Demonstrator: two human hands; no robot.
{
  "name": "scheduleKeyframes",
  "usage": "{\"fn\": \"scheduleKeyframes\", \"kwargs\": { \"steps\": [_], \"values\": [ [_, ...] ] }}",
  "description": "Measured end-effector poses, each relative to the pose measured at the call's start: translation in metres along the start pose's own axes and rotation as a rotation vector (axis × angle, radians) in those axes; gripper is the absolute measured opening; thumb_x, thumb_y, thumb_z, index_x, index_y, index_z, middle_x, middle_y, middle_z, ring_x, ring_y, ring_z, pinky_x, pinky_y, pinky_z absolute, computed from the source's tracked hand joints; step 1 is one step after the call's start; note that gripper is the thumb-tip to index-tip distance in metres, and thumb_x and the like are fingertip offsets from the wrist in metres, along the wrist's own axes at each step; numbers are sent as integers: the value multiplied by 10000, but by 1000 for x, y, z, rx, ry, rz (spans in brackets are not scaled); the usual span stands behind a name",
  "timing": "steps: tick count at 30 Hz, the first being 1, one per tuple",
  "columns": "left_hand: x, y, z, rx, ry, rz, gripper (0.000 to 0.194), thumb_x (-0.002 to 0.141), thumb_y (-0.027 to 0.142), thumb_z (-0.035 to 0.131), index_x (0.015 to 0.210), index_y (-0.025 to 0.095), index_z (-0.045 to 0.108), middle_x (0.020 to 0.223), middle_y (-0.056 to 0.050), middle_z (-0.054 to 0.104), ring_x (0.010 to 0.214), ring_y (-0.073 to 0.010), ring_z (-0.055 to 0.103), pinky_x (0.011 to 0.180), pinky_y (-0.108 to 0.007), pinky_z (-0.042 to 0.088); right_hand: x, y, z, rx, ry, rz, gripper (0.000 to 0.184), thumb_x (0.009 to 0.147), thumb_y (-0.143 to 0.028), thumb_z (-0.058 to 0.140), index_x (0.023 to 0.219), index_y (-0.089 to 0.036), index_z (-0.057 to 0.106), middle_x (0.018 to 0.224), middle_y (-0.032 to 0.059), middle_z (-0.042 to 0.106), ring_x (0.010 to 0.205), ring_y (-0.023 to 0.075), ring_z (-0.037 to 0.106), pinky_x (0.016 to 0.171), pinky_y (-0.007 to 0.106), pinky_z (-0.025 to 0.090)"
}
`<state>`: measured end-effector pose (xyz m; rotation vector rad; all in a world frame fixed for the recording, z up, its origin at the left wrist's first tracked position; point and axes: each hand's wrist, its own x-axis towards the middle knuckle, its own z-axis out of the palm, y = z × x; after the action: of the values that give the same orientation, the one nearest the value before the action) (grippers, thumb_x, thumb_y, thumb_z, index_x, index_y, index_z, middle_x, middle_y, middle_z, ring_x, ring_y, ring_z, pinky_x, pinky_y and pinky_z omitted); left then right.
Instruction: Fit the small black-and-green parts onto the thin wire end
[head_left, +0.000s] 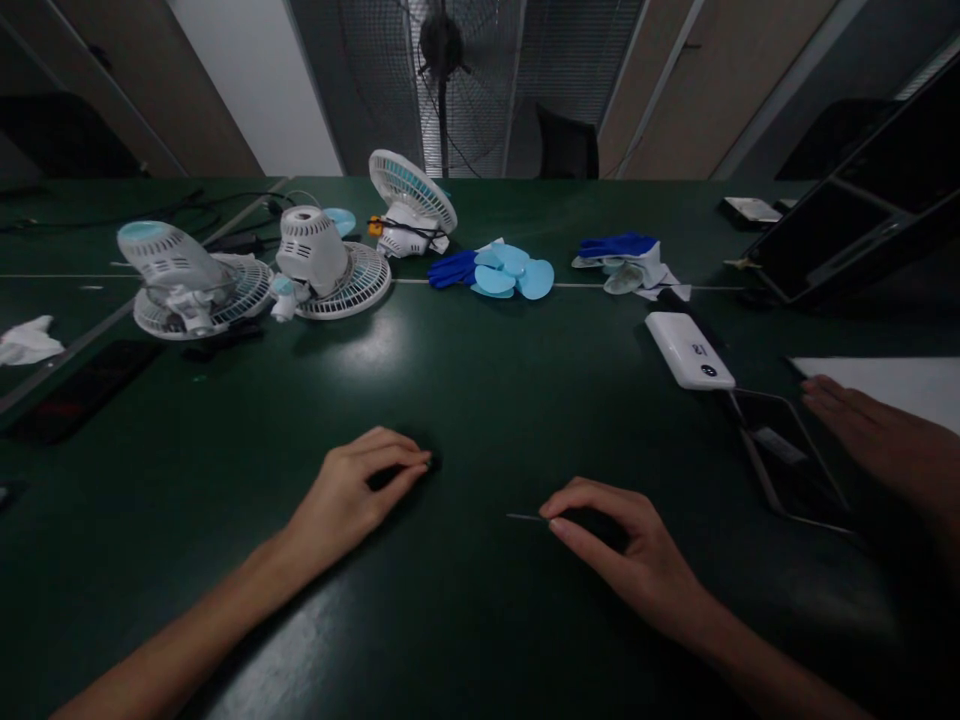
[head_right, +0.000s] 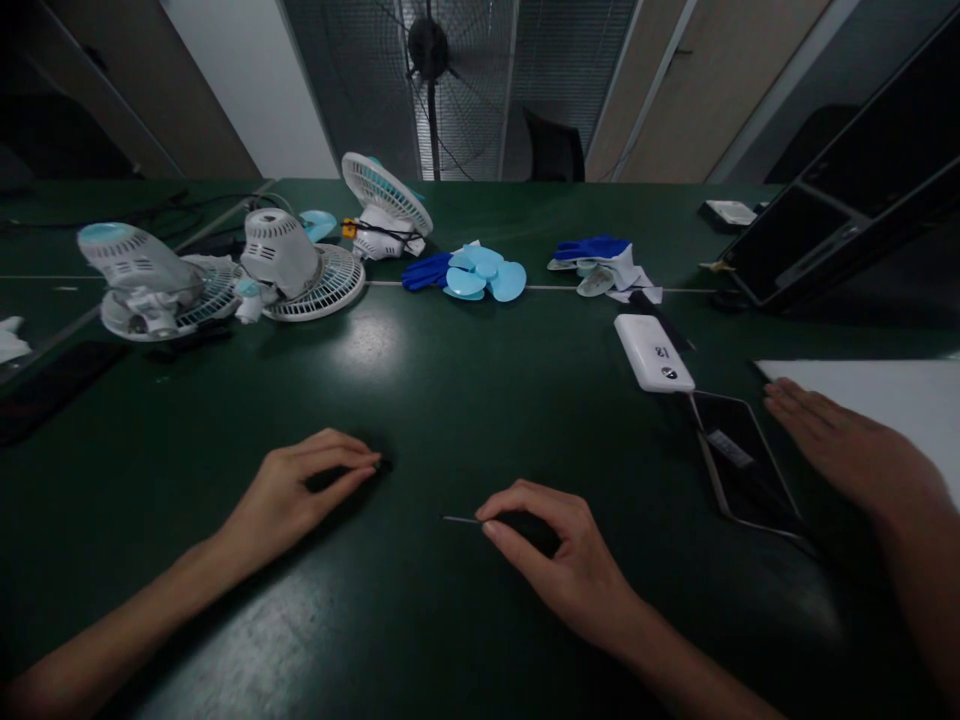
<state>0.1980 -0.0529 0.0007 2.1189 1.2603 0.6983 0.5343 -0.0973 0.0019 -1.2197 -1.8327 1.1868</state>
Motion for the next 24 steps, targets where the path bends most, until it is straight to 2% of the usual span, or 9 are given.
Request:
{"fn": "scheduleKeyframes", "kwargs": {
  "steps": [3,7,12,18,24],
  "values": [
    [2,32,35,-151,-98,79,170,992,245,637,1096,244,771,1061,-35,745,992,-153,688,880,-291,559,1,-1,1,-5,-4,-24,115,997,-222,674,1047,-272,765,976,3,772,904,181,733,803,299,538],
    [2,45,57,-244,-125,128,172,971,201,657,1124,221,734,1054,-41,726,999,-154,667,864,-285,545,1,0,2,-13,4,-64,133,989,-191,679,1048,-275,763,959,-5,769,883,167,735,792,286,533],
    [2,42,59,-230,-152,141,189,974,181,634,1149,219,696,1071,-47,705,1013,-167,646,871,-305,533,0,1,3,-57,-2,-75,124,988,-184,678,1041,-261,759,938,3,769,853,170,738,769,291,530],
    [0,43,57,-216,-180,141,301,951,124,612,1230,233,638,1119,-47,688,1041,-176,630,889,-321,525,0,0,2,-89,1,-63,109,989,-192,671,1020,-252,758,922,5,766,834,178,737,752,304,529],
    [-5,40,58,-250,-178,13,377,933,125,621,1276,280,603,1106,-30,649,948,-148,643,798,-272,534,0,-1,1,-120,-5,-42,107,991,-211,659,994,-243,761,898,15,765,800,190,732,713,322,519]
  ]
}}
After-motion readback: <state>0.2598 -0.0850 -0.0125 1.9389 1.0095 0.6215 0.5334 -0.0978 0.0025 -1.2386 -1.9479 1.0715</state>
